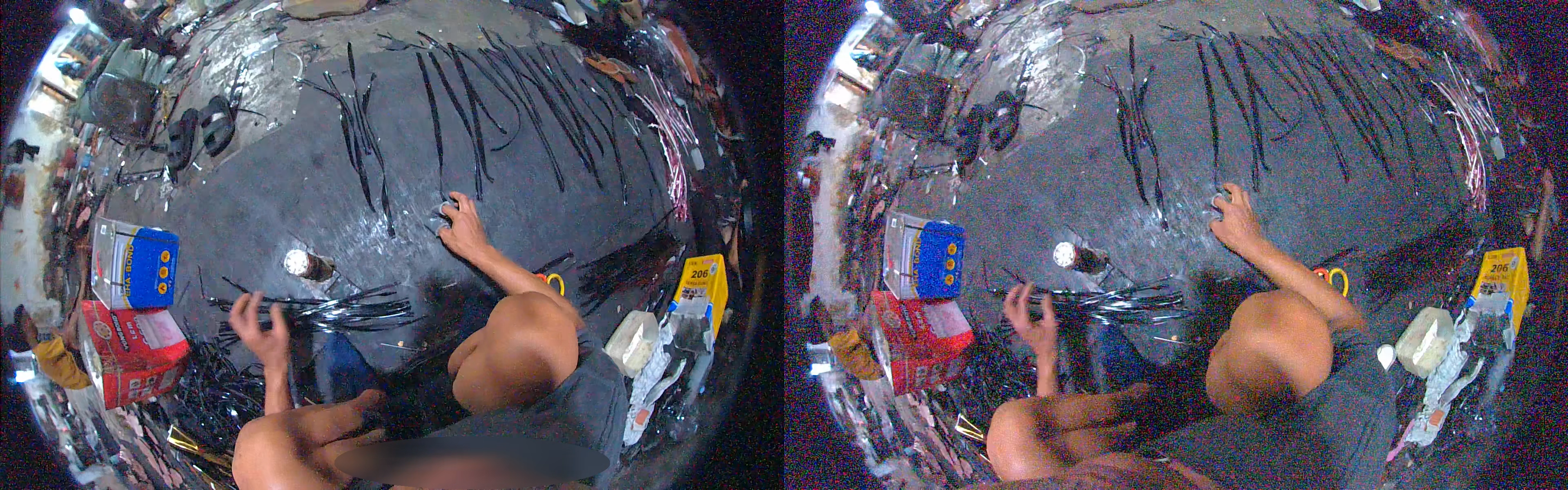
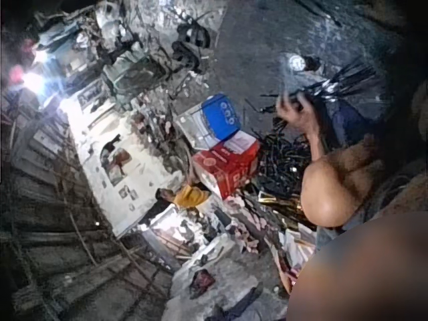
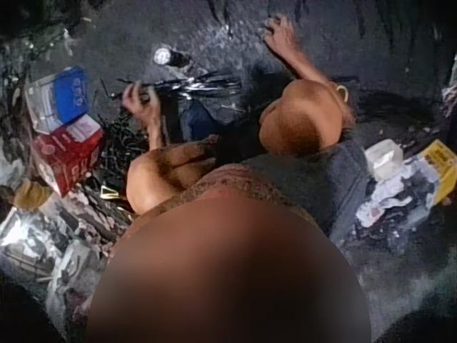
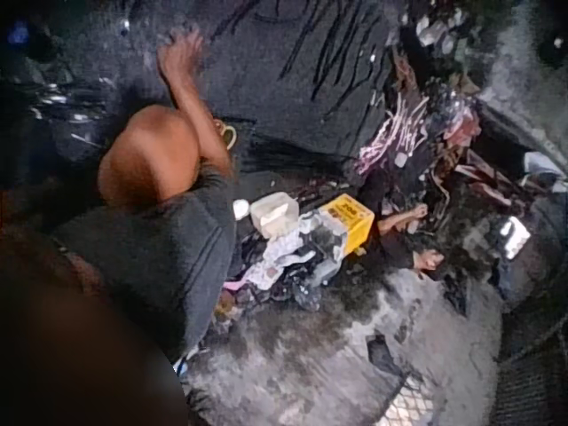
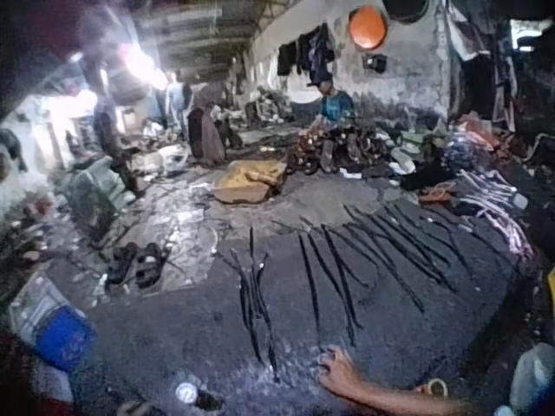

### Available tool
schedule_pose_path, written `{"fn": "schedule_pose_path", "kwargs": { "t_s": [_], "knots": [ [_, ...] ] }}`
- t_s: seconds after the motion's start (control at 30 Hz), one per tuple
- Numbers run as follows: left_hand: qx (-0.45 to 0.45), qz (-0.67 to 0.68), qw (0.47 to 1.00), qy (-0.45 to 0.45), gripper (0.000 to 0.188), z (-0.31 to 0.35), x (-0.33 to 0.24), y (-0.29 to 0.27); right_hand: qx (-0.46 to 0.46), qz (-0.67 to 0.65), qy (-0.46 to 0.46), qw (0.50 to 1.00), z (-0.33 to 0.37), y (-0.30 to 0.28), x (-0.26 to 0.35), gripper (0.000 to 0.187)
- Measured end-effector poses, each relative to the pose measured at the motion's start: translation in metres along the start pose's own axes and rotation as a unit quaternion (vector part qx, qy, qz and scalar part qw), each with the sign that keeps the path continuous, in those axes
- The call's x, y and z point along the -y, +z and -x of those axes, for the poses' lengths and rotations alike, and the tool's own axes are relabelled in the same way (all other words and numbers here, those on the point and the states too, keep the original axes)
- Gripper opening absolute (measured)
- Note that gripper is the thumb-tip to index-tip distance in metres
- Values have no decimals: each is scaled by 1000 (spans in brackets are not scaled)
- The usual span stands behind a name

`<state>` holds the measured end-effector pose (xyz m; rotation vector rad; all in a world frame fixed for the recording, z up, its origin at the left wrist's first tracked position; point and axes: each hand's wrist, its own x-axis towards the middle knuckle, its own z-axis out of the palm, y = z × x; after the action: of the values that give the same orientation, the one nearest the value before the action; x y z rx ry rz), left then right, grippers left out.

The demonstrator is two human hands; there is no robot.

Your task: The person sits on the floor and repeatedly wraps black cables with gray tape. They pick up individual cables, wrap them with tape, and place them aside. The person occasionally adjusts the tape roll and handles the cables one at a time.

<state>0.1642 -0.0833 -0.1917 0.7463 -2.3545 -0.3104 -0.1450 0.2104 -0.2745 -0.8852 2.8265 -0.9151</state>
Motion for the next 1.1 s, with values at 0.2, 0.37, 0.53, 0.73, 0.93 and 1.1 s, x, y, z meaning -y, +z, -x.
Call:
{"fn": "schedule_pose_path", "kwargs": {
  "t_s": [0.2,0.37,0.53,0.73,0.93,1.1],
  "knots": [
    [185,164,968,54,36,5,-86,40,-16,-50,-30,998,-33,10,-23,32],
    [230,318,919,36,43,28,-123,61,123,-65,-92,986,-11,-25,35,19],
    [353,357,864,-46,44,40,-148,64,392,-167,-98,899,31,-40,71,29],
    [308,381,867,-93,34,44,-128,65,379,-421,-1,824,39,-37,92,21],
    [265,488,776,-299,27,17,-139,56,362,-501,-32,785,36,-4,90,64],
    [213,547,717,-377,22,20,-126,60,327,-281,-146,891,34,-20,121,63]
  ]
}}
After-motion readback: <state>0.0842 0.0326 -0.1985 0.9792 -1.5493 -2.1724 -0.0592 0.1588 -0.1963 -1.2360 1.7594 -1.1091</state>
